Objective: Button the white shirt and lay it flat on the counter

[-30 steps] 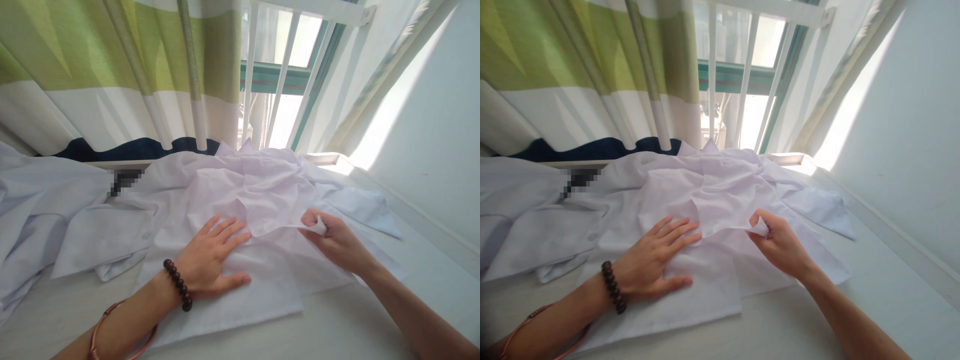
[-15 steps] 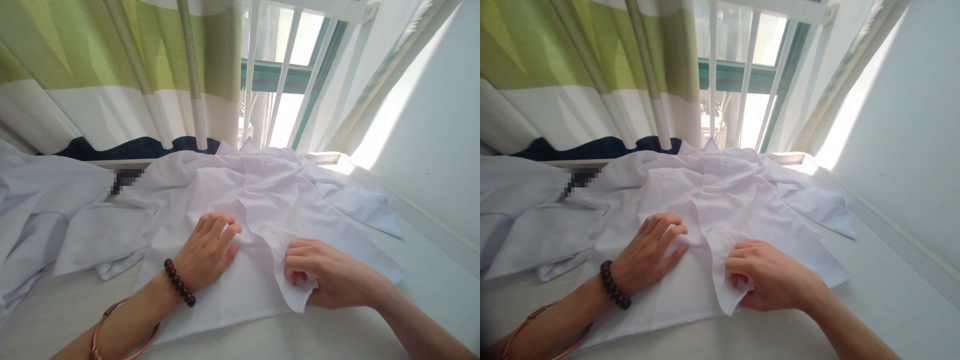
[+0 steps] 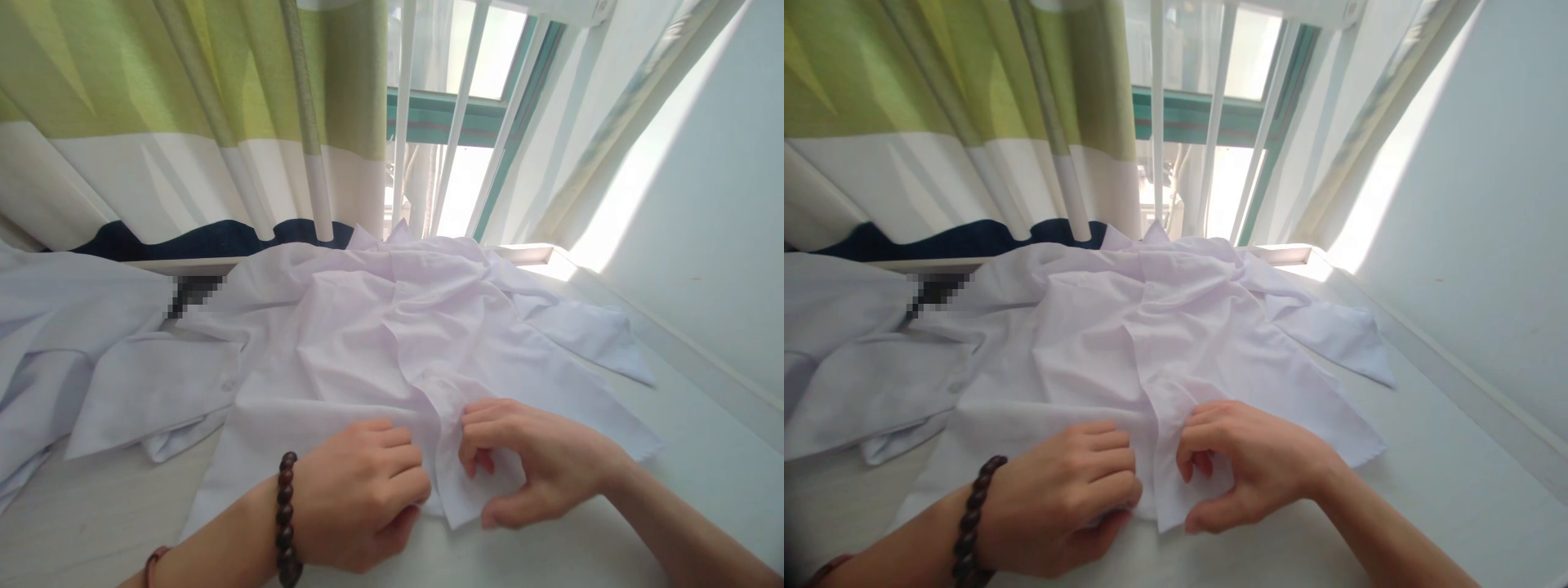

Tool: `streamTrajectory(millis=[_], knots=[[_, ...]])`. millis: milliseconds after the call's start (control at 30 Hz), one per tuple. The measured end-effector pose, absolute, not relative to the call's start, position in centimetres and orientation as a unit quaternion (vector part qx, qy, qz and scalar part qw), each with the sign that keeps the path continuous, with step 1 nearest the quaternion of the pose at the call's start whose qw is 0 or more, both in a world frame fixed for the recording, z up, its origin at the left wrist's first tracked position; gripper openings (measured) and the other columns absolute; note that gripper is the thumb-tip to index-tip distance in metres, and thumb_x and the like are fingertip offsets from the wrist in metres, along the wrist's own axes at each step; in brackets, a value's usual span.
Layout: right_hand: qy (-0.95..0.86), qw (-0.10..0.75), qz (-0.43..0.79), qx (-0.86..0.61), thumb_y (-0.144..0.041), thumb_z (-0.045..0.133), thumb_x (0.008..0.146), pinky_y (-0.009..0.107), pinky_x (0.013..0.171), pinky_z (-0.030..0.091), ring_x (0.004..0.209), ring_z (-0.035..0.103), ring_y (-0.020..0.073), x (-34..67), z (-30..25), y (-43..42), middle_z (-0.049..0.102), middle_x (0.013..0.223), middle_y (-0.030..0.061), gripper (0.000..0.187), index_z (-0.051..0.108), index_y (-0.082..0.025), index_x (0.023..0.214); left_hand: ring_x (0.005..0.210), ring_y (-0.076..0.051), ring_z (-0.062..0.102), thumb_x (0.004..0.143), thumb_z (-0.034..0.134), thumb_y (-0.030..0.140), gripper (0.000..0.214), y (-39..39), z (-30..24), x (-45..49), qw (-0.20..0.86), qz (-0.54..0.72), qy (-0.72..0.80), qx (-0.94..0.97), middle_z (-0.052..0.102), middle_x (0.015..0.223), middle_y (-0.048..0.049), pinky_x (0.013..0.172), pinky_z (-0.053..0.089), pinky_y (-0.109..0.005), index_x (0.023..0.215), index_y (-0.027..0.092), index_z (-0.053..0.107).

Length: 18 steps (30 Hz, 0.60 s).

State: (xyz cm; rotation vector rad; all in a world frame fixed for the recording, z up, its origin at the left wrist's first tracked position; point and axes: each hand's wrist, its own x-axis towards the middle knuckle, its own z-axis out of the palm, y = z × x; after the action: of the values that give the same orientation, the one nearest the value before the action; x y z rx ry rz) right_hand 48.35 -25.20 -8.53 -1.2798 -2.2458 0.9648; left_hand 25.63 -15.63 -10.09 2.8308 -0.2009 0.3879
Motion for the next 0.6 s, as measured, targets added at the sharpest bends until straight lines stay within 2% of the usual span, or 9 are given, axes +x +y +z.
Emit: streamTrajectory(millis=[167,300,467,600], knots=[[-0.815,0.200,0.335,-0.429,-0.027,0.077,0.071,0.024,0.071,0.039,0.073,0.051,0.0117,48.1,-8.6,-24.9,0.058,0.074,-0.0013,0.018,0.061,-0.017,0.075,0.059,-0.013,0.047,0.079,0.050,0.009,0.011,-15.4,-9.6,25.7,0.148,0.217,-0.059,0.963,0.055,0.064,0.0016,0.058,0.036,-0.030,0.073,0.018,0.053],[-0.827,0.188,0.307,-0.432,-0.013,0.066,0.075,0.024,0.071,0.039,0.071,0.048,0.0117,48.0,-8.1,-24.9,0.055,0.071,-0.0021,0.006,0.062,-0.018,0.075,0.059,-0.012,0.046,0.079,0.050,0.009,0.011,-15.1,-9.1,25.6,0.166,0.240,-0.035,0.956,0.055,0.064,0.0022,0.058,0.037,-0.029,0.074,0.018,0.053],[-0.827,0.206,0.268,-0.450,-0.005,0.059,0.072,0.025,0.071,0.039,0.069,0.047,0.0116,47.9,-7.8,-25.2,0.054,0.068,-0.0026,0.014,0.059,-0.018,0.072,0.065,-0.014,0.050,0.076,0.055,0.015,0.005,-15.2,-9.1,25.5,0.184,0.182,-0.026,0.966,0.058,0.070,0.0009,0.064,0.040,-0.031,0.079,0.019,0.055],[-0.832,0.191,0.280,-0.439,-0.011,0.064,0.076,0.025,0.073,0.039,0.070,0.050,0.0115,47.8,-8.1,-25.2,0.058,0.070,-0.0020,0.007,0.064,-0.018,0.074,0.080,-0.020,0.054,0.070,0.069,0.027,0.026,-15.2,-9.6,25.5,0.189,0.118,-0.036,0.974,0.061,0.091,-0.0037,0.075,0.044,-0.035,0.093,0.020,0.058]])
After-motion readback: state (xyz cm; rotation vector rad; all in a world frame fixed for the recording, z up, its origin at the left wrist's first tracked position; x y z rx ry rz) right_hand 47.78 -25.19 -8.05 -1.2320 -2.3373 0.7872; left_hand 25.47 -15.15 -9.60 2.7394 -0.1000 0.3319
